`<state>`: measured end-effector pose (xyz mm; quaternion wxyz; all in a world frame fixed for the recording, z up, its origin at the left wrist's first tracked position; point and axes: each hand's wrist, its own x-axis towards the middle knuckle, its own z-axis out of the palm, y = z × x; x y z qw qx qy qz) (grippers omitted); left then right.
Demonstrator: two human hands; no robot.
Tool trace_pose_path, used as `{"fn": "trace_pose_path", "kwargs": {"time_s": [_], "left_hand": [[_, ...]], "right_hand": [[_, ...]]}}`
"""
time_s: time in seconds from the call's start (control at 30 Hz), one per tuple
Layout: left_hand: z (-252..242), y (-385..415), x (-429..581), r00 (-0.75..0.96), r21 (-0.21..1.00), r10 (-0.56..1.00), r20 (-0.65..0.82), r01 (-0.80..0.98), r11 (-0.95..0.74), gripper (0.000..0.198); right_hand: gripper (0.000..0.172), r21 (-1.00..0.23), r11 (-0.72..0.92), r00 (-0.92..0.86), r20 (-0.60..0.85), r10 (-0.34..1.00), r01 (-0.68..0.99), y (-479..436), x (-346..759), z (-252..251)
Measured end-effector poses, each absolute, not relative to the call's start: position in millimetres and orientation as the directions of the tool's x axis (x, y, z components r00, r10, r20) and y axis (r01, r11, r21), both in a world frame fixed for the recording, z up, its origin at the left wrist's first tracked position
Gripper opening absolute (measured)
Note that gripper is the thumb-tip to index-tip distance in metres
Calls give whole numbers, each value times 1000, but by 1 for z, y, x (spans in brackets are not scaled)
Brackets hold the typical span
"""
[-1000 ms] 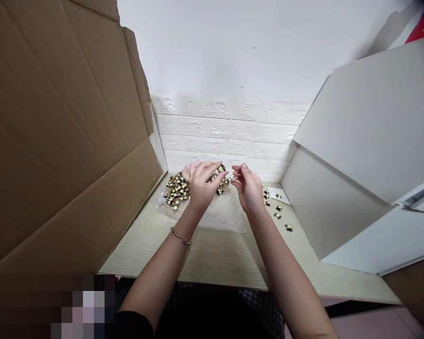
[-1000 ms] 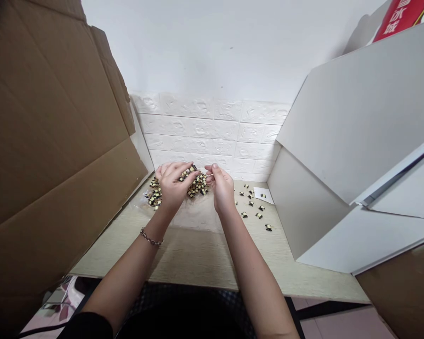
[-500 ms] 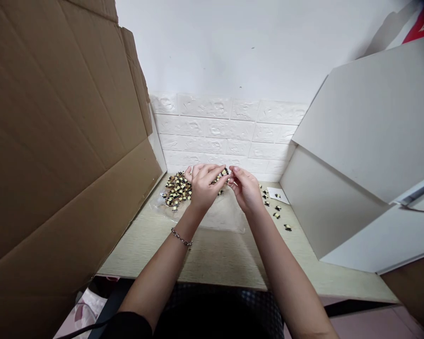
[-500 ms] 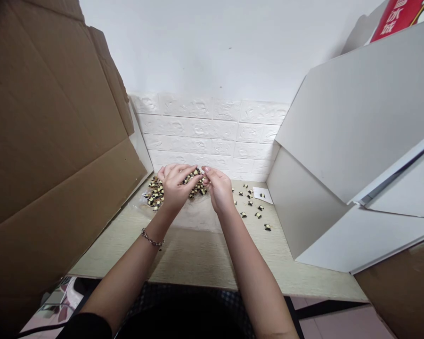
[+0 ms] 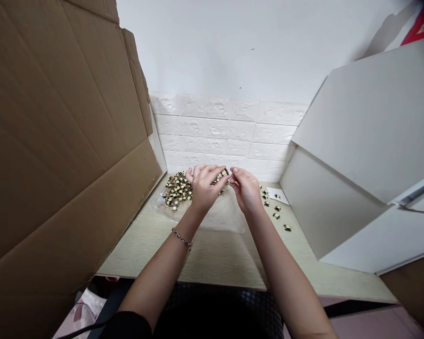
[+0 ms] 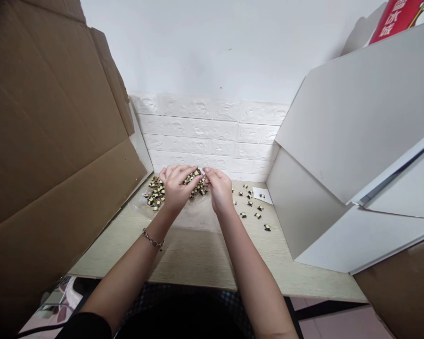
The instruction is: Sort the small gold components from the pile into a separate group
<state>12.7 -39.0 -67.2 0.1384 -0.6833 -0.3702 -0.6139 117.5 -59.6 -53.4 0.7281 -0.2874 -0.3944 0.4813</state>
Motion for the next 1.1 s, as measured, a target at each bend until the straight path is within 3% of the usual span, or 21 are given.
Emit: {"fn": "trace_pose_path", "kwargs": {"time_s": [0.53,0.93,1.1], "left_hand": [[-65,-43,13,-11,264,348,938,673,-691,20],[-67,-44,13,10,212,304,953,697,-685,18],[-67,-45,12,37,183,298,954,716,-674,18]], "right_hand": [[19,-826,537,395,441,806,-175,-56,117,-61],[16,-779,318,140,290,947,-540,-57,113,-57],[11,-753,173,117,127,985,-635,-51,121,-60]]}}
